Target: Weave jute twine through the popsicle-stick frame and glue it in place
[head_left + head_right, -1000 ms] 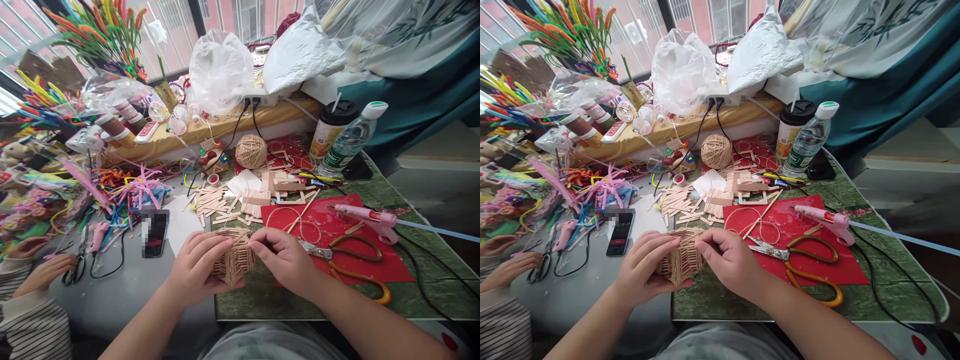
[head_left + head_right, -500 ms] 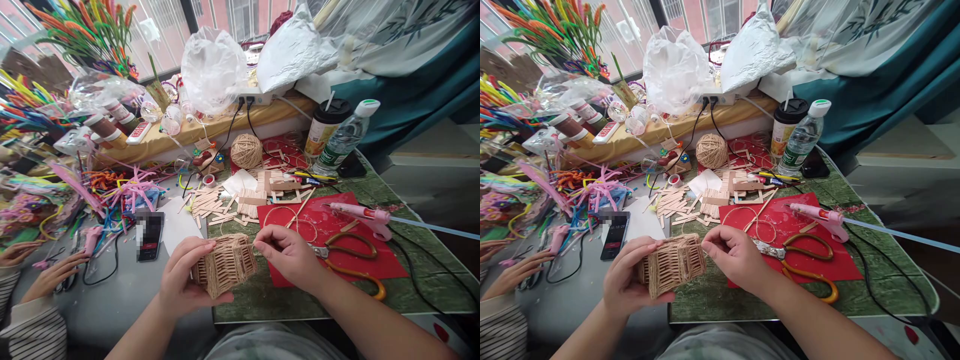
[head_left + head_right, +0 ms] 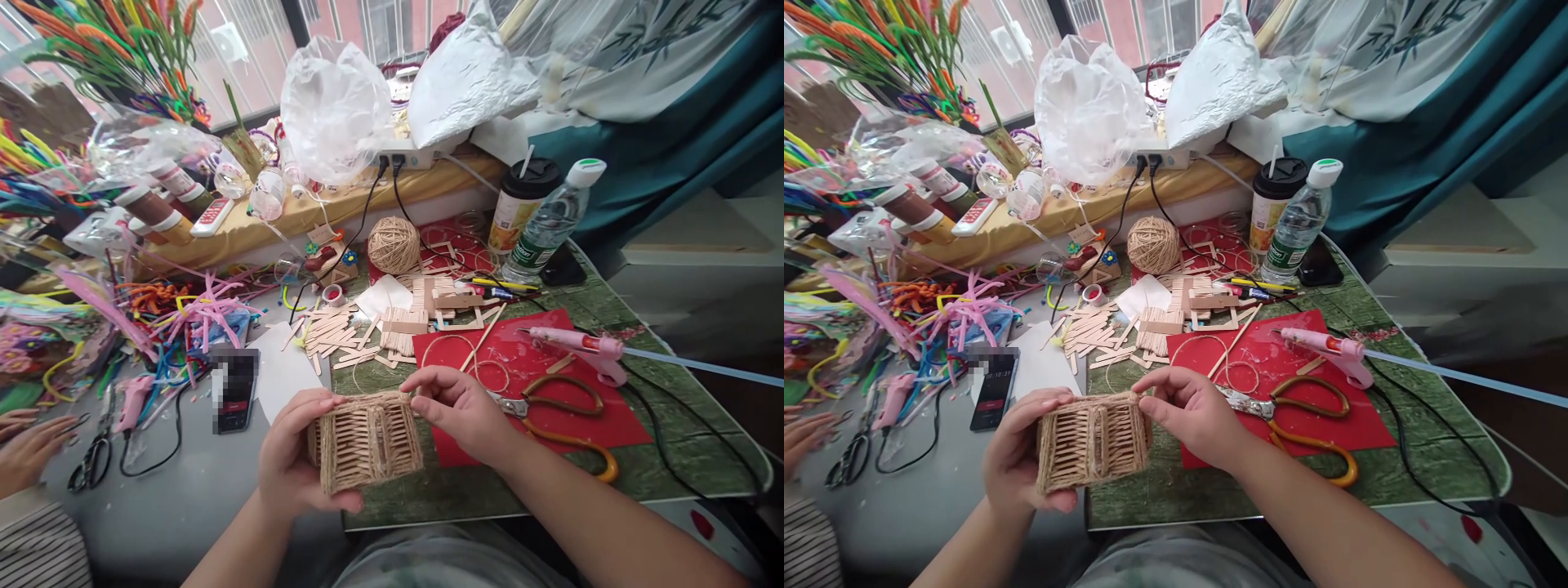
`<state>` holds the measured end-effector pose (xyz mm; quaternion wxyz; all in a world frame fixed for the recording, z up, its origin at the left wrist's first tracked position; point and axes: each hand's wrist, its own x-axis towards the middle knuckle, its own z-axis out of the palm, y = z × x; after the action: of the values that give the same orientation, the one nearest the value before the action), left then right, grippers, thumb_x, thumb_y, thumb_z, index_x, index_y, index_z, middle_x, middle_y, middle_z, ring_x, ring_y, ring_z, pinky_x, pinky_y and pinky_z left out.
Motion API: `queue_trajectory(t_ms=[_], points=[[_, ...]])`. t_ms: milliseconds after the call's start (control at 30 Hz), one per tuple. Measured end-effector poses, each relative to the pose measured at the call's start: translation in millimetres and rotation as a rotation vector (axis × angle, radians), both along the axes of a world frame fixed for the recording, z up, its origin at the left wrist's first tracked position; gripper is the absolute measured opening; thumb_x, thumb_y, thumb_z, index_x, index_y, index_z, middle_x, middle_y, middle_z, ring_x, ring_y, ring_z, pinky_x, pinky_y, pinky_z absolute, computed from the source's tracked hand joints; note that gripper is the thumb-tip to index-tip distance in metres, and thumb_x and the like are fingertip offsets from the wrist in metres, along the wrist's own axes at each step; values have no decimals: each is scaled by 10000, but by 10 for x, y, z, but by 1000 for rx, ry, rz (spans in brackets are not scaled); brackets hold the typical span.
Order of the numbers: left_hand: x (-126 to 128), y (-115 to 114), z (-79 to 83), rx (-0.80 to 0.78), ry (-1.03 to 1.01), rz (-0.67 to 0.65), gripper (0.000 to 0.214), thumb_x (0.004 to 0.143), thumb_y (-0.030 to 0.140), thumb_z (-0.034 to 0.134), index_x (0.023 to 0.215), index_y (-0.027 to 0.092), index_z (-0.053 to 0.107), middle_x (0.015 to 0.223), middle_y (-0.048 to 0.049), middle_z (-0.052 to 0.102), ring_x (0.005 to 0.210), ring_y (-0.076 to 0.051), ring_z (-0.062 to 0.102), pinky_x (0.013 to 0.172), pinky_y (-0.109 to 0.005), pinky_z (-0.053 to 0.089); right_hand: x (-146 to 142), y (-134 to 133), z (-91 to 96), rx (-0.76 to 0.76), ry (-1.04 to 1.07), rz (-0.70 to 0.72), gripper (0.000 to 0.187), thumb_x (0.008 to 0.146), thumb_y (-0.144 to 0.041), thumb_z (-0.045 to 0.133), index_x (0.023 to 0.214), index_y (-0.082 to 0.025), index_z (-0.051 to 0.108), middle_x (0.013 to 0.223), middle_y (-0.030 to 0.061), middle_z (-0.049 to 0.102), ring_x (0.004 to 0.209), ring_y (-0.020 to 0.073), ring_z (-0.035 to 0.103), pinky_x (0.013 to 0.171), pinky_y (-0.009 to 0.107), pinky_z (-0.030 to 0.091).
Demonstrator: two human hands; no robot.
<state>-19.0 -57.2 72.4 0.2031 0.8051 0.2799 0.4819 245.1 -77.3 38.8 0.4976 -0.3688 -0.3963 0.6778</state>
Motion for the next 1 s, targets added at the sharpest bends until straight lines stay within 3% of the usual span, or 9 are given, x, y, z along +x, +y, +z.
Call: queue_trajectory(t_ms=[200,433,667,800,867,933,1000], points=[[-27,60,-10,66,60,31,838,758,728,861,1407,242,649,1085,-131,754,982,-294,761,848,-455,666,98,-7,103,57,-166,-46,363,867,-540,856,978,-199,801,693,-19,578,600,114,448,536,242,374],[-100,54,-18,83,157,44,827,762,698,877,1407,235,643,1127,-140,760,1012,-297,760,926,-479,650,238,-15,236,225,-381,-92,281,945,-478,782,895,-203,812,768,46,689,657,157,542,549,271,421],[-110,48,-39,114,142,21,862,755,666,900,1436,210,632,1148,-147,759,1032,-292,753,946,-467,648,168,-42,116,192,-323,-51,257,943,-448,792,890,-196,801,767,35,672,646,141,506,561,273,404],[-99,23,-30,104,129,0,867,759,671,896,1449,227,619,1159,-145,757,1048,-300,755,962,-494,649,122,-35,82,99,-256,-12,281,918,-461,821,880,-188,770,714,-4,602,612,116,448,538,253,364],[-74,9,-21,103,112,-14,863,767,690,879,1451,234,614,1149,-141,760,1042,-299,760,964,-498,651,105,-11,66,24,-162,2,299,880,-450,869,984,-193,758,668,-55,528,588,96,416,540,229,359],[-41,0,-35,100,76,-22,858,772,708,864,1446,240,616,1131,-136,761,1034,-297,763,947,-491,658,97,19,43,-36,-51,44,435,846,-442,908,1174,-208,745,641,-93,491,568,81,412,557,210,382],[-8,-6,-96,67,23,-24,862,764,725,860,1439,246,620,1127,-131,754,1041,-296,757,939,-485,657,98,44,12,-81,42,114,531,829,-453,924,1264,-206,745,672,-78,572,591,81,488,607,213,446]])
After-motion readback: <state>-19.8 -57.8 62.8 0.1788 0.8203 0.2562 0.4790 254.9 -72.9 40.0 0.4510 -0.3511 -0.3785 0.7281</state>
